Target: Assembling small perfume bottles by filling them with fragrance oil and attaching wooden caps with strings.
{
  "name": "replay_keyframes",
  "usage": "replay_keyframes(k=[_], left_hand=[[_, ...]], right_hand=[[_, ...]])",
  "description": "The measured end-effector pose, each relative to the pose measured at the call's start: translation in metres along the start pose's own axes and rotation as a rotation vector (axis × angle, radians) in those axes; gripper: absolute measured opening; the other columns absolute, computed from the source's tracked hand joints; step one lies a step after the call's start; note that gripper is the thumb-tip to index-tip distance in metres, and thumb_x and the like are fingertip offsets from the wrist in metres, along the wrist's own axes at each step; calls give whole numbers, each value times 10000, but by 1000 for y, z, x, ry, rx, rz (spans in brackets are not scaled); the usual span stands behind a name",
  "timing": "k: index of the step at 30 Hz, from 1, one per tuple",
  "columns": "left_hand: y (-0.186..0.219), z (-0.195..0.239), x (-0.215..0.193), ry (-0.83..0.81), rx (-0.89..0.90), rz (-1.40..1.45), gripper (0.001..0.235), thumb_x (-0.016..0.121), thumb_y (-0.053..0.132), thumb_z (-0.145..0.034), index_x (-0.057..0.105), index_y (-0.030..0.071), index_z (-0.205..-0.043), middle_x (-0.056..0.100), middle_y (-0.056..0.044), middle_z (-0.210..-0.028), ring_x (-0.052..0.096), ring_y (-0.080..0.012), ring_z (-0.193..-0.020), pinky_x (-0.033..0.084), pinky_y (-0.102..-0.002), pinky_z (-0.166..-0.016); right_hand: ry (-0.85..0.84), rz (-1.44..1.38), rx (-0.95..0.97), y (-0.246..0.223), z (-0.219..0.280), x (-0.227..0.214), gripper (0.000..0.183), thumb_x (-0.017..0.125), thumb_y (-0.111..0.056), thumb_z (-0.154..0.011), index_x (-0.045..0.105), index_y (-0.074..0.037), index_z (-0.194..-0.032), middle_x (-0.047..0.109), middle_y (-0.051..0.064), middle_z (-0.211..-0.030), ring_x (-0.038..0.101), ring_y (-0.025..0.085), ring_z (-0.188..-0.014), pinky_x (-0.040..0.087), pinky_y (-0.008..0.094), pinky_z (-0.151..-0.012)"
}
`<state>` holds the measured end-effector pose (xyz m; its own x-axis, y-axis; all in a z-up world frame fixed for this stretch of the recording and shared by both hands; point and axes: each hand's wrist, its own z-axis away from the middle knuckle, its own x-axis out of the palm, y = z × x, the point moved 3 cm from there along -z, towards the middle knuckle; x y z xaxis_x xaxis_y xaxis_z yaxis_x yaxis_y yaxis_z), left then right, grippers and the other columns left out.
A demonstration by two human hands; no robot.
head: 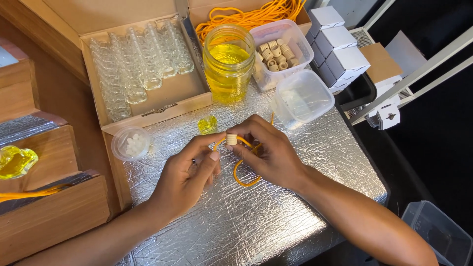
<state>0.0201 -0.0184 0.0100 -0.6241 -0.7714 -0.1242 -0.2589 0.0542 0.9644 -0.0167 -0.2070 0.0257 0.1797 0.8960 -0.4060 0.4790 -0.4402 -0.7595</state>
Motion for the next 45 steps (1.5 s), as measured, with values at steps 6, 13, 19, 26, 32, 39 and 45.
replay_keyframes(k=[6, 13, 19, 26, 32, 39, 45], left_hand=[[11, -7, -8, 146, 104, -147, 212, 551, 137, -1033, 703, 40, -1143, 620, -114, -1034, 609, -207, -941, 535, -342, -751], [1, 0, -1, 65, -214, -27, 243, 594, 313, -986, 630, 90, -1077, 655, -40, -931, 601, -105, -868, 485, -219, -589], [10, -2, 1, 26, -57, -142, 257, 577, 329, -1001, 665, 88, -983, 665, -3, -844, 621, -124, -842, 489, -271, -773], [2, 0, -3, 177, -125, -30, 229, 597, 273, -999, 651, 53, -1033, 688, -50, -902, 637, -138, -816, 529, -269, -778], [-2, 2, -4, 233, -201, -13, 250, 591, 288, -998, 648, 57, -1076, 680, -52, -895, 639, -136, -772, 528, -258, -743], [0, 0, -4, 218, -162, -19, 224, 593, 275, -1005, 641, 59, -1035, 646, -27, -789, 589, -112, -735, 504, -256, -705], [-4, 1, -5, 237, -245, -7, 234, 616, 284, -976, 649, 71, -1068, 693, -44, -863, 685, -132, -743, 580, -261, -717]], right_hand=[[-85, -7, -102, -8, 1, 3, 256, 759, -5, -871, 719, -36, -1122, 649, 131, -865, 672, 259, -738, 559, 372, -662], [-264, 56, -232, -12, 2, 2, 298, 717, -81, -990, 607, -57, -1266, 647, 101, -1015, 641, 206, -860, 550, 304, -724], [-312, 83, -247, -17, 2, 2, 235, 656, -76, -1019, 593, -28, -1240, 627, 124, -1021, 649, 240, -878, 541, 332, -747], [-318, 85, -197, -20, 0, 0, 313, 654, -113, -1032, 550, -59, -1323, 668, 109, -1061, 637, 218, -857, 517, 321, -738], [-321, 84, -351, -29, 3, 5, 74, 610, -91, -1035, 597, -40, -1088, 648, 119, -951, 639, 238, -807, 533, 343, -708], [-511, -11, -687, -74, 16, 19, 180, 495, -54, -1103, 653, 17, -1057, 680, 112, -1068, 687, 249, -950, 597, 363, -784], [-439, 63, -903, -79, 24, 19, 308, 437, -50, -1122, 726, 44, -1070, 671, 229, -1249, 715, 247, -879, 566, 313, -714]])
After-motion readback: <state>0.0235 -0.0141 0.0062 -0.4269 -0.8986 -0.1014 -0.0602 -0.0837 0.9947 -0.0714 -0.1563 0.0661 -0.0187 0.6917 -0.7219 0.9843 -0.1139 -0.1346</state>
